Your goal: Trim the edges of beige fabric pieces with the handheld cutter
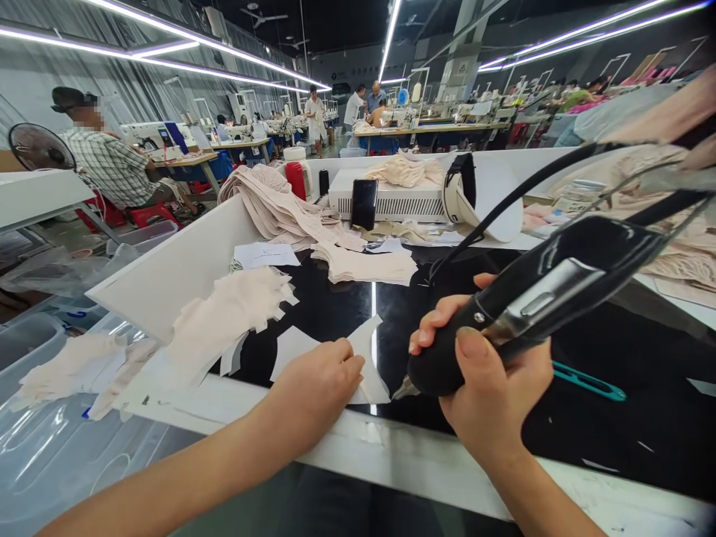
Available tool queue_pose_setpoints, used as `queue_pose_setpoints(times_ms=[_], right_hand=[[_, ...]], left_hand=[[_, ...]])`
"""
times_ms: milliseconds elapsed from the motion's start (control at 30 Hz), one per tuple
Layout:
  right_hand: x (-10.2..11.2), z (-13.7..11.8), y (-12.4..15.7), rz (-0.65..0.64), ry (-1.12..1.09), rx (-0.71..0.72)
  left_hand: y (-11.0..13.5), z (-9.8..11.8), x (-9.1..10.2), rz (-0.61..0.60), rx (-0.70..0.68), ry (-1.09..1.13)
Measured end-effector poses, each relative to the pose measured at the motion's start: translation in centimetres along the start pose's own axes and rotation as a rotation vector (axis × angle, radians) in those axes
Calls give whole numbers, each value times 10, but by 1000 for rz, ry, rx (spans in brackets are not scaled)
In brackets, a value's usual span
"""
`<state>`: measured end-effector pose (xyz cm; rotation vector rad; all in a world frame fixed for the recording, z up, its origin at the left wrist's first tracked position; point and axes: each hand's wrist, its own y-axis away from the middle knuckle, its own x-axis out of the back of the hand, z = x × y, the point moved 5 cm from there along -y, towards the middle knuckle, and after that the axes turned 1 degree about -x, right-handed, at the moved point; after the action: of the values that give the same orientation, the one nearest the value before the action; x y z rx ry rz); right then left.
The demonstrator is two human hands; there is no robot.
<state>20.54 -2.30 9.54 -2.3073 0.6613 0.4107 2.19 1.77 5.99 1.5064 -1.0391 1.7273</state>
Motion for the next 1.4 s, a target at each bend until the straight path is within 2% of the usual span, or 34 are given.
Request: queue_pose_setpoints(times_ms=[200,300,500,667,767,967,1400], right_hand=[[-3,5,4,-7,4,-6],[-3,6,6,-4,8,-7],[-1,7,6,3,33,-22],[-2,5,6,-1,30,-7],[-3,5,5,-5,28,-3],[-2,5,5,8,24,-18],[1,2,3,38,59,-19]], left_hand=[[3,23,-6,74,-387,90],[0,27,-11,90,-496,103],[-3,13,-19,116,-499,141],[3,-1,-22,138,-422,213],[5,-1,-22,123,-416,195],[4,4,-19,176,-464,132],[7,-5,-20,159,-374,164]])
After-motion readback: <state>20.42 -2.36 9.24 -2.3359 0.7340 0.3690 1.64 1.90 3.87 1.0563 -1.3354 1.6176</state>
